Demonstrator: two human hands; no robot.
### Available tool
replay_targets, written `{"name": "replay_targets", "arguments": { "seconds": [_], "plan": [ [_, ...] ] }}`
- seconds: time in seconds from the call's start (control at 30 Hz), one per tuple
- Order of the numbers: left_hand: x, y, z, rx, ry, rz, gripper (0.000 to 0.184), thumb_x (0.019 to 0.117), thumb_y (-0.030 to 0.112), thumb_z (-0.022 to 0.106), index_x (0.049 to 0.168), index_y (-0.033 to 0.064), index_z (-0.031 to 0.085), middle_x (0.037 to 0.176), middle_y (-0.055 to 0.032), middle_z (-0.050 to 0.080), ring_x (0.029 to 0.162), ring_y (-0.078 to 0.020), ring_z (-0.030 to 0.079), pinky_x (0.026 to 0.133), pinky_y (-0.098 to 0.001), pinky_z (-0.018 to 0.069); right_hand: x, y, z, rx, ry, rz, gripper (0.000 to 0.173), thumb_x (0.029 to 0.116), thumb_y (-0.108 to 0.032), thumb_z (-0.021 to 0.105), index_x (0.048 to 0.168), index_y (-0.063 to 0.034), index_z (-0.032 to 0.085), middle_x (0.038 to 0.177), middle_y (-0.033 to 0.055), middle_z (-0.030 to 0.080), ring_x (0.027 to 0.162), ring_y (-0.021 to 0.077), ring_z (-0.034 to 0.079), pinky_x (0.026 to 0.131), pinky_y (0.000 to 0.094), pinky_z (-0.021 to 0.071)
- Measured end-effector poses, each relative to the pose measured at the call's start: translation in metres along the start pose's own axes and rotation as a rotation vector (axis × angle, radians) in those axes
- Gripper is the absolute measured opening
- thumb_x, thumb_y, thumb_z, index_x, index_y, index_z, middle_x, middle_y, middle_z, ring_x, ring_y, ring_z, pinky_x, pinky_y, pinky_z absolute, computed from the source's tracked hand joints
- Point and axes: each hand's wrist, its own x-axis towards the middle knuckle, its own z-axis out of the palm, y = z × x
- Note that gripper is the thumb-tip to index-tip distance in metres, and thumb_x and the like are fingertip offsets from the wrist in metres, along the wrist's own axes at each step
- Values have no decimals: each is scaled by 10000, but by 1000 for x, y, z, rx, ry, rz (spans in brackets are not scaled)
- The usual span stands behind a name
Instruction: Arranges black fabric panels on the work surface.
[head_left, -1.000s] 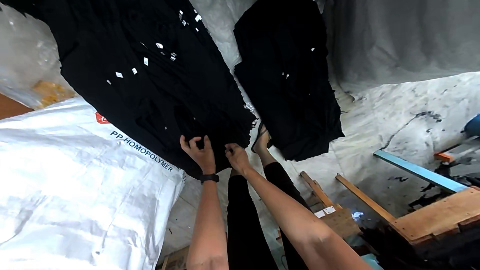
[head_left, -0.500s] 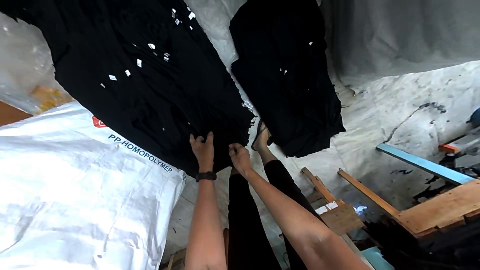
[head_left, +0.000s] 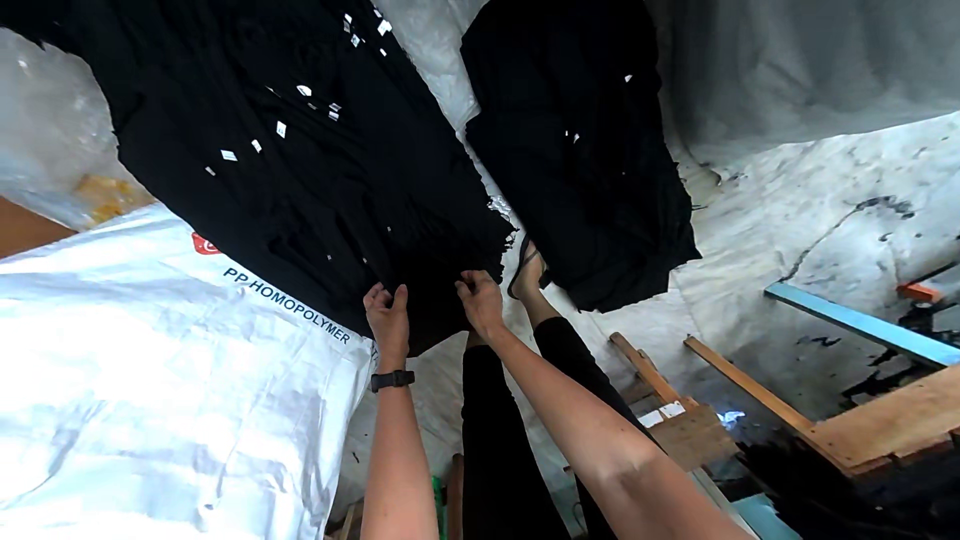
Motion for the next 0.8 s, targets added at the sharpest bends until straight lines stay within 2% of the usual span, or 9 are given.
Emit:
{"name": "replay_targets", "arguments": {
  "seconds": [0.1, 0.23, 0.27, 0.33, 0.4, 0.5, 0.63, 0.7, 0.8],
  "plan": [
    [0, 1, -5, -19, -43, -39, 216, 1066, 130, 538, 1024, -77, 584, 954, -145, 602, 882, -175, 619, 872, -382, 540, 4, 0, 2, -18, 3, -77, 256, 1007, -138, 657, 1208, 15, 698, 1213, 217, 656, 1071, 373, 655, 920, 550, 517],
    [3, 4, -12, 74, -80, -53, 209, 1076, 129, 519, 1059, -69, 584, 896, -143, 588, 809, -187, 613, 796, -390, 549, 8, -9, 1, -182, -71, -77, 273, 991, -214, 698, 1199, -38, 720, 1250, 209, 635, 1115, 394, 636, 898, 576, 520],
    [2, 5, -13, 166, -30, -18, 201, 1056, 120, 557, 1086, -75, 594, 902, -178, 606, 808, -235, 616, 787, -434, 534, 7, -11, 2, -222, -81, -53, 247, 998, -203, 683, 1171, -33, 730, 1244, 209, 641, 1134, 398, 629, 906, 581, 515],
    [-5, 10, -12, 336, 84, 121, 362, 992, 70, 620, 1305, -86, 528, 1152, -277, 634, 1007, -365, 651, 897, -525, 526, -1, -13, 8, -231, -123, -67, 239, 1010, -171, 644, 1154, -1, 730, 1239, 221, 655, 1178, 399, 620, 957, 577, 506],
    [-10, 14, -5, 396, 146, 324, 460, 980, 63, 611, 1380, -93, 447, 1360, -311, 515, 1169, -409, 586, 972, -514, 505, -15, -15, 21, -230, -259, -164, 256, 1014, -161, 617, 1143, 31, 726, 1259, 227, 657, 1231, 392, 599, 1016, 548, 492],
    [-15, 33, 13, 403, 52, 480, 284, 1039, 116, 559, 1223, -96, 605, 1235, -284, 612, 1051, -364, 660, 885, -481, 564, -27, -15, 40, -327, -456, -166, 318, 1051, -201, 552, 1286, -38, 691, 1381, 147, 620, 1327, 347, 527, 1056, 505, 456],
    [-4, 41, 38, 308, -68, 180, 472, 1044, 386, 577, 1277, -23, 539, 1087, -221, 658, 897, -314, 672, 793, -490, 559, -30, -20, 34, -404, -670, -138, 476, 1076, -197, 515, 1534, -74, 473, 1618, 108, 412, 1494, 347, 340, 1154, 562, 320],
    [1, 39, 46, 336, -123, 101, 499, 1032, 409, 597, 1300, -9, 542, 1107, -240, 673, 926, -355, 685, 810, -528, 562, -27, -14, 24, -317, -636, -155, 395, 1081, -156, 486, 1453, -54, 570, 1544, 131, 506, 1463, 331, 405, 1166, 531, 332],
    [3, 38, 49, 395, -153, 77, 345, 1052, 263, 553, 1184, -49, 616, 1018, -259, 666, 894, -393, 658, 779, -571, 535, -19, 3, 12, -131, -311, -105, 306, 1066, -149, 512, 1238, -3, 718, 1303, 190, 678, 1287, 357, 587, 1097, 509, 440]
  ]
}}
